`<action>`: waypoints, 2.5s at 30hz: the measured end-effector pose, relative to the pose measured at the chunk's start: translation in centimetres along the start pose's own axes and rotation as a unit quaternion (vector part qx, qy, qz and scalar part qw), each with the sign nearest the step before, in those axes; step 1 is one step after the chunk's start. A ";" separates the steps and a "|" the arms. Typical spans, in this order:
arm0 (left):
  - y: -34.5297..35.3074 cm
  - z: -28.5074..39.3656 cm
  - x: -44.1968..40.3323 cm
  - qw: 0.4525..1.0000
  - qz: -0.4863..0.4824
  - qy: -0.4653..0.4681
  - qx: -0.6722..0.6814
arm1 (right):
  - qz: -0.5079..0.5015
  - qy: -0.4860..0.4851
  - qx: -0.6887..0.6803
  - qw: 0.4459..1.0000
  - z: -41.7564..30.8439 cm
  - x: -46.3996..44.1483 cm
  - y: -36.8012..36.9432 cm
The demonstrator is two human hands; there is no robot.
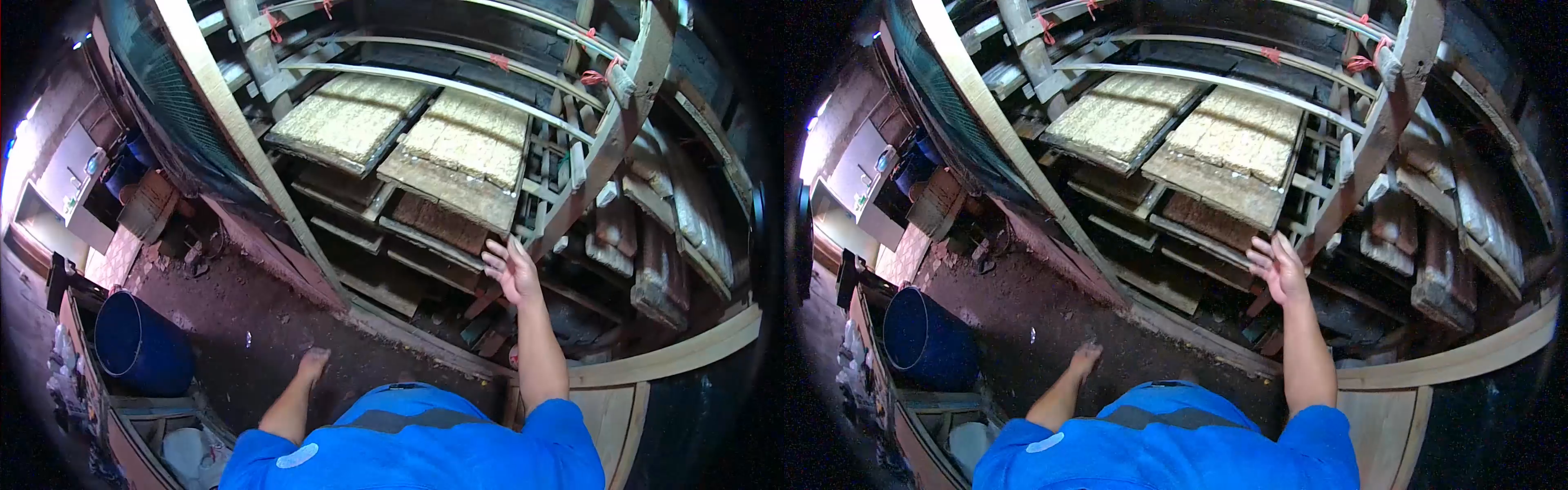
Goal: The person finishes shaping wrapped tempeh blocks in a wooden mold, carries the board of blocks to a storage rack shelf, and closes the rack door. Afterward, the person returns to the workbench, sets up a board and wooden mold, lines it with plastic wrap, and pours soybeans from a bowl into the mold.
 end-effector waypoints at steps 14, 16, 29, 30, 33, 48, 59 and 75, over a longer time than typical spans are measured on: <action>-13.9 -31.1 18.0 0.898 0.013 -0.398 0.187 | 0.415 0.452 0.370 0.697 33.1 34.3 -20.7; -13.4 -29.9 12.8 0.920 0.001 -0.312 0.238 | 0.426 0.453 0.378 0.686 32.8 36.5 -21.0; -14.2 -17.6 3.4 0.970 -0.044 -0.187 0.150 | 0.628 0.165 0.542 0.533 12.4 45.7 -20.4; -13.6 -19.0 4.2 0.961 -0.075 -0.210 0.165 | 0.644 0.147 0.552 0.509 11.3 47.2 -21.8; -12.8 -19.5 9.3 0.948 -0.058 -0.298 0.091 | 0.701 0.169 0.555 0.415 8.1 52.8 -25.3; -6.6 -7.2 13.9 0.960 -0.103 -0.035 -0.259 | 0.760 0.211 0.612 0.056 -1.8 61.4 -27.5; -8.2 -11.0 17.3 0.919 -0.149 -0.202 -0.304 | 0.740 0.248 0.623 0.052 -2.2 60.3 -25.2; -10.2 -11.0 4.5 0.928 -0.249 -0.120 -0.249 | 0.722 0.280 0.600 0.198 1.2 57.6 -16.5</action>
Point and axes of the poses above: each hand's wrist, its own x-axis away from the middle knuckle, its own y-axis out of the palm, z = x × y, the point moved 6 cm from there along -x, towards the middle knuckle, and after that the axes turned 4 degrees about y, right-handed, at the moved point
